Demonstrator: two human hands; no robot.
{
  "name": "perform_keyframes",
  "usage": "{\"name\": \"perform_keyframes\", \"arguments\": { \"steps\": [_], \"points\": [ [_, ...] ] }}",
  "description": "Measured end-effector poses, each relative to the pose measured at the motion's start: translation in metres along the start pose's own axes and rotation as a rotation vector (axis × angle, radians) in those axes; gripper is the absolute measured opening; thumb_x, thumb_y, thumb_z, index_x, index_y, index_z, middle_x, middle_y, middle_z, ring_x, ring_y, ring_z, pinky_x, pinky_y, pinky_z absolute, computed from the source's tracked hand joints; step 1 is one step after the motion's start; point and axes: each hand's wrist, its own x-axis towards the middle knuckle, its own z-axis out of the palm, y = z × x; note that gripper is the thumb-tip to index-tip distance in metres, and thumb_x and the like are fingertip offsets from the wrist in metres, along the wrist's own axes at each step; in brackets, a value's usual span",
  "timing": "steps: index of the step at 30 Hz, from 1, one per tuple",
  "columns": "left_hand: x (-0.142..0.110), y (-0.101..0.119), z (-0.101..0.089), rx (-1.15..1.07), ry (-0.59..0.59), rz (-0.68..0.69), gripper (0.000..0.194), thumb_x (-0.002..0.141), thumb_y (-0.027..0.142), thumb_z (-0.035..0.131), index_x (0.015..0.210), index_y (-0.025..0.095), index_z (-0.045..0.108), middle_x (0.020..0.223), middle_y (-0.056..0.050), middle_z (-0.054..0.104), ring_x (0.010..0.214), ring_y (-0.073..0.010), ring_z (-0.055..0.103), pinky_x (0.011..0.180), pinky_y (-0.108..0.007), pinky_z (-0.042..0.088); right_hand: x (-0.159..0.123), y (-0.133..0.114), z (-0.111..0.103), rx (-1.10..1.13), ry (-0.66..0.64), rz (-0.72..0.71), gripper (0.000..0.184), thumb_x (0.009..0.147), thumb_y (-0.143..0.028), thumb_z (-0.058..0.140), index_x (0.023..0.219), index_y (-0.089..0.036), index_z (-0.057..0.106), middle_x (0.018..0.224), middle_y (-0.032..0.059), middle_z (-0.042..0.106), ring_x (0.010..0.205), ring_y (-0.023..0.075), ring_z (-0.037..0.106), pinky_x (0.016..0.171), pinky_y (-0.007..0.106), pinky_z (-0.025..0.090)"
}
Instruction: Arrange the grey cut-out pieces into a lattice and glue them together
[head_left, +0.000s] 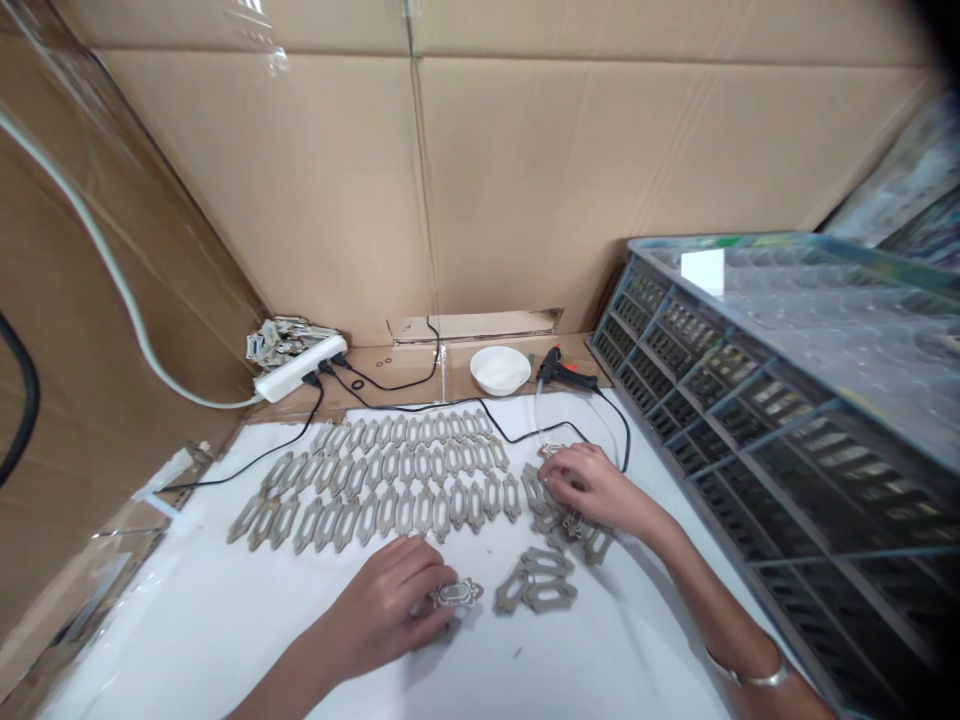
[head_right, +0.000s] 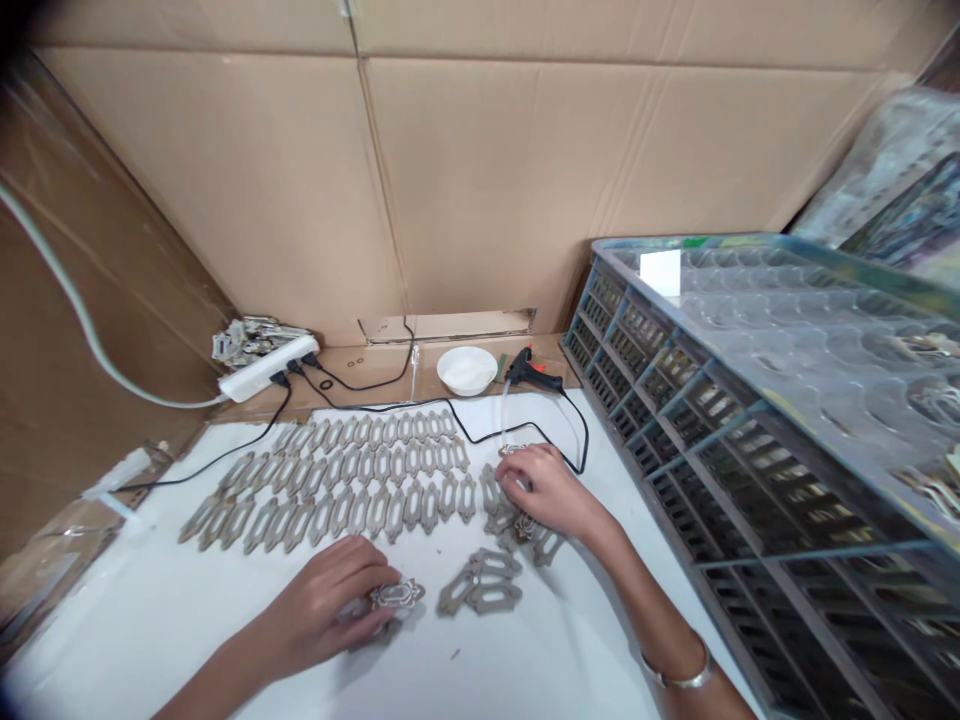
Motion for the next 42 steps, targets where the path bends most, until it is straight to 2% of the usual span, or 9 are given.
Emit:
{"name": "perform_keyframes", "arguments": {
  "steps": [4,6,18,26,32,37,42],
  "points": [
    [0.001,-0.001,-0.001,0.012,0.003,-0.001,0.018,0.092,0.021,0.058,0.109,0.015,0.059,0.088,-0.008,0.064,0.081,-0.02,0.059,0.07,-0.033,0.047,0.001,0.003,0.0,-0.114,0.004,0.071,0.017,0.086,-0.021,0.049,0.088,-0.021,0.066,0.077,0.0023,0.066,0.078,0.0191,0.06,0.086,0.034,0.038],
    [0.0,-0.002,-0.002,0.018,0.007,-0.006,0.017,0.092,0.021,0.058,0.109,0.015,0.059,0.089,-0.008,0.064,0.081,-0.0199,0.058,0.07,-0.033,0.047,0.001,0.001,0.002,-0.144,0.007,0.086,0.014,0.085,-0.024,0.052,0.089,-0.02,0.064,0.077,0.0023,0.065,0.078,0.0196,0.058,0.082,0.033,0.038],
    [0.001,-0.003,-0.003,0.035,0.032,-0.004,0.017,0.093,0.022,0.058,0.108,0.016,0.061,0.088,-0.008,0.064,0.081,-0.0196,0.059,0.07,-0.031,0.048,-0.001,-0.003,0.015,-0.138,0.005,0.067,0.027,0.086,-0.025,0.054,0.111,-0.022,0.061,0.109,0.0069,0.065,0.106,0.0235,0.057,0.095,0.039,0.034],
    [0.0,-0.003,-0.003,0.054,0.045,-0.011,0.017,0.093,0.023,0.057,0.108,0.017,0.062,0.088,-0.008,0.064,0.081,-0.0193,0.06,0.07,-0.03,0.049,0.001,-0.003,0.019,-0.259,0.03,0.11,0.021,0.084,-0.023,0.054,0.103,-0.019,0.063,0.103,0.0081,0.066,0.101,0.0244,0.058,0.091,0.038,0.033],
    [-0.001,-0.005,-0.001,0.043,0.033,-0.012,0.017,0.092,0.023,0.059,0.108,0.016,0.061,0.089,-0.008,0.064,0.081,-0.0196,0.06,0.071,-0.031,0.049,0.001,-0.002,0.018,-0.248,0.023,0.116,0.022,0.084,-0.021,0.053,0.104,-0.02,0.062,0.104,0.0074,0.066,0.102,0.0242,0.058,0.091,0.038,0.033],
    [-0.002,-0.005,-0.001,0.051,0.03,-0.022,0.018,0.092,0.022,0.059,0.109,0.017,0.061,0.09,-0.007,0.064,0.082,-0.0194,0.06,0.072,-0.031,0.049,0.001,-0.005,0.015,-0.221,0.012,0.111,0.021,0.082,-0.015,0.05,0.099,-0.02,0.061,0.096,0.0051,0.064,0.095,0.0218,0.058,0.087,0.035,0.034],
    [-0.001,-0.004,-0.003,0.057,0.043,-0.011,0.018,0.093,0.024,0.057,0.109,0.017,0.061,0.089,-0.008,0.064,0.081,-0.019,0.061,0.071,-0.031,0.049,0.001,-0.005,0.015,-0.196,0.006,0.097,0.028,0.08,-0.01,0.048,0.1,-0.021,0.064,0.097,0.0057,0.063,0.096,0.0213,0.058,0.088,0.034,0.035]
  ]
}}
